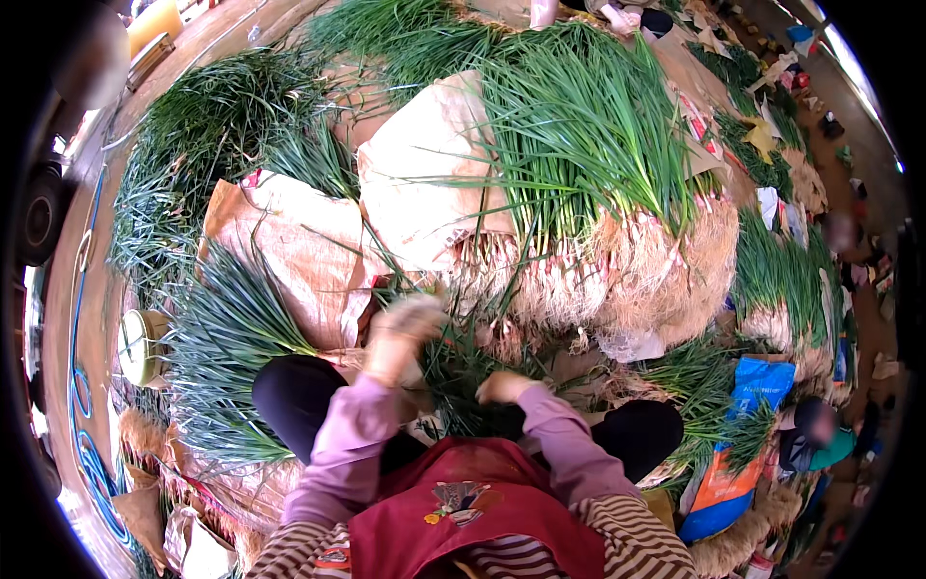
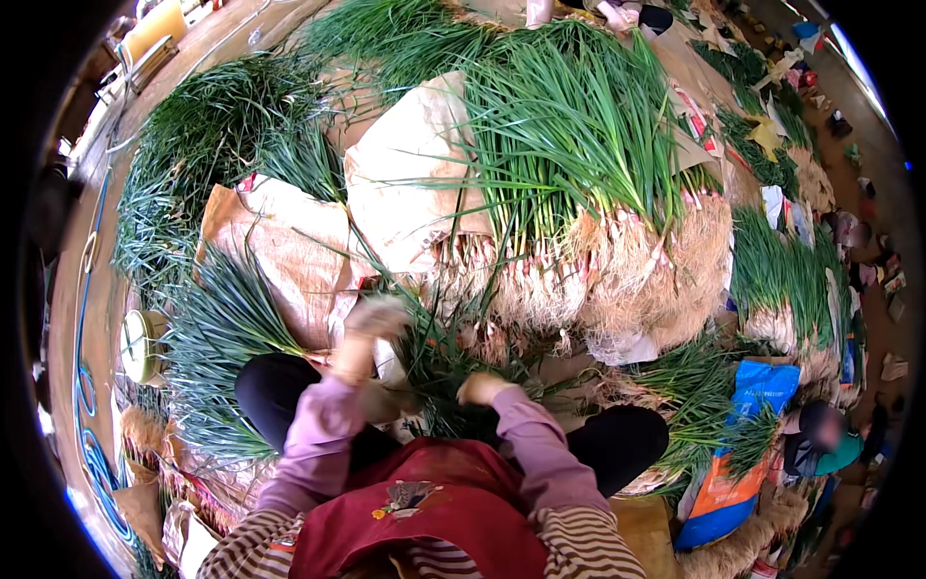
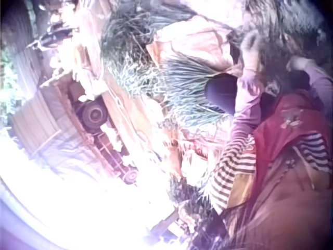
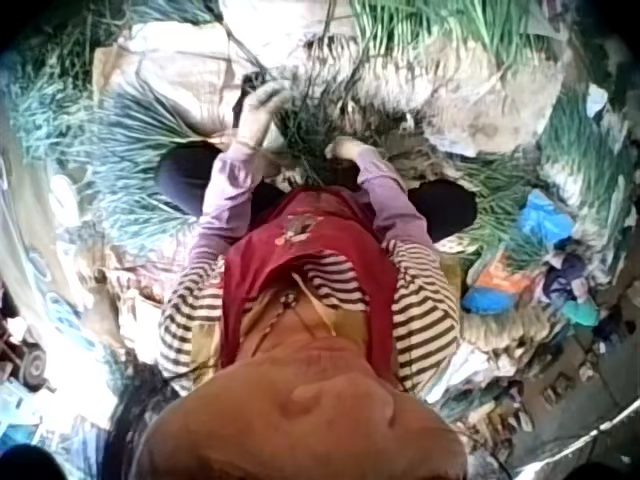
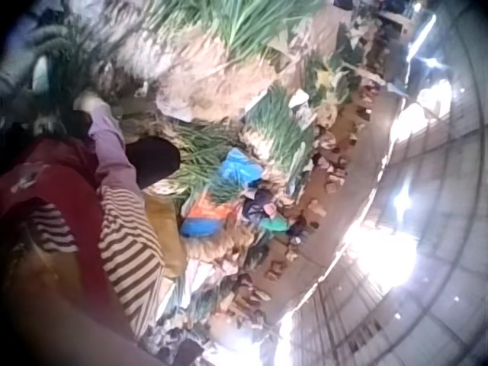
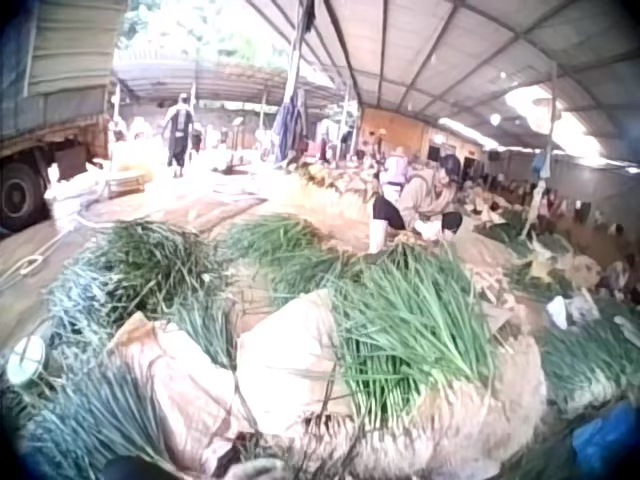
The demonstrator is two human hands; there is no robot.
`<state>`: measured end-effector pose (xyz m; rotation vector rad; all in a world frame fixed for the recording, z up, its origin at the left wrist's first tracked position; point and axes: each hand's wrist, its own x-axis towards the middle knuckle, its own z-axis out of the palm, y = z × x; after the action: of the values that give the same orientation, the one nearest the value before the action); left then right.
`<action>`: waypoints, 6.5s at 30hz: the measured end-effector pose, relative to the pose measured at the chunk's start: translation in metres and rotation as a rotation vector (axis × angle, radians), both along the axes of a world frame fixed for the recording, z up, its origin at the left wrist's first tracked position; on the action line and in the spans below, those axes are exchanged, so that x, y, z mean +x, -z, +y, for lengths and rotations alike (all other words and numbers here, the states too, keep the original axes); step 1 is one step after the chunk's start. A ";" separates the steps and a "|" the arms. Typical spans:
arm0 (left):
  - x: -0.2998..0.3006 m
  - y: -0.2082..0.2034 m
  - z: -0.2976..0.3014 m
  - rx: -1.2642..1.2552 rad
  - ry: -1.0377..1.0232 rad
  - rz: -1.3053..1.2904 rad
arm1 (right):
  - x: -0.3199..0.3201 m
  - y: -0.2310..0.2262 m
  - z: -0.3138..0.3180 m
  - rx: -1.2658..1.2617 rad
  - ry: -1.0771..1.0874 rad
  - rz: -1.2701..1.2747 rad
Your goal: The person gathers stalks of scallions into a bundle, removes loose leaves and dirt from the roots by hand, and places the bundled scallions onto a pile.
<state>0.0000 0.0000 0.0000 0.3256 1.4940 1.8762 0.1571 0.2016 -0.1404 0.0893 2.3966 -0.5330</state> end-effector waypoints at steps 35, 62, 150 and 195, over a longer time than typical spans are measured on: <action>0.059 0.112 0.028 -0.340 0.134 0.054 | -0.006 0.033 0.239 0.037 0.743 0.984; 0.068 0.132 0.021 -0.233 0.089 -0.071 | -0.138 -0.166 0.121 -0.299 1.222 0.720; 0.098 0.094 0.018 -0.059 -0.051 -0.497 | -0.078 -0.160 0.004 0.645 0.416 0.520; 0.078 0.088 0.007 0.131 -0.319 -0.130 | -0.037 -0.029 -0.050 0.320 0.051 -0.055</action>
<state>0.0776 0.0072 -0.0881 0.0225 1.4018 2.2061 0.1205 0.1512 -0.1109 0.3017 2.4115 -0.1633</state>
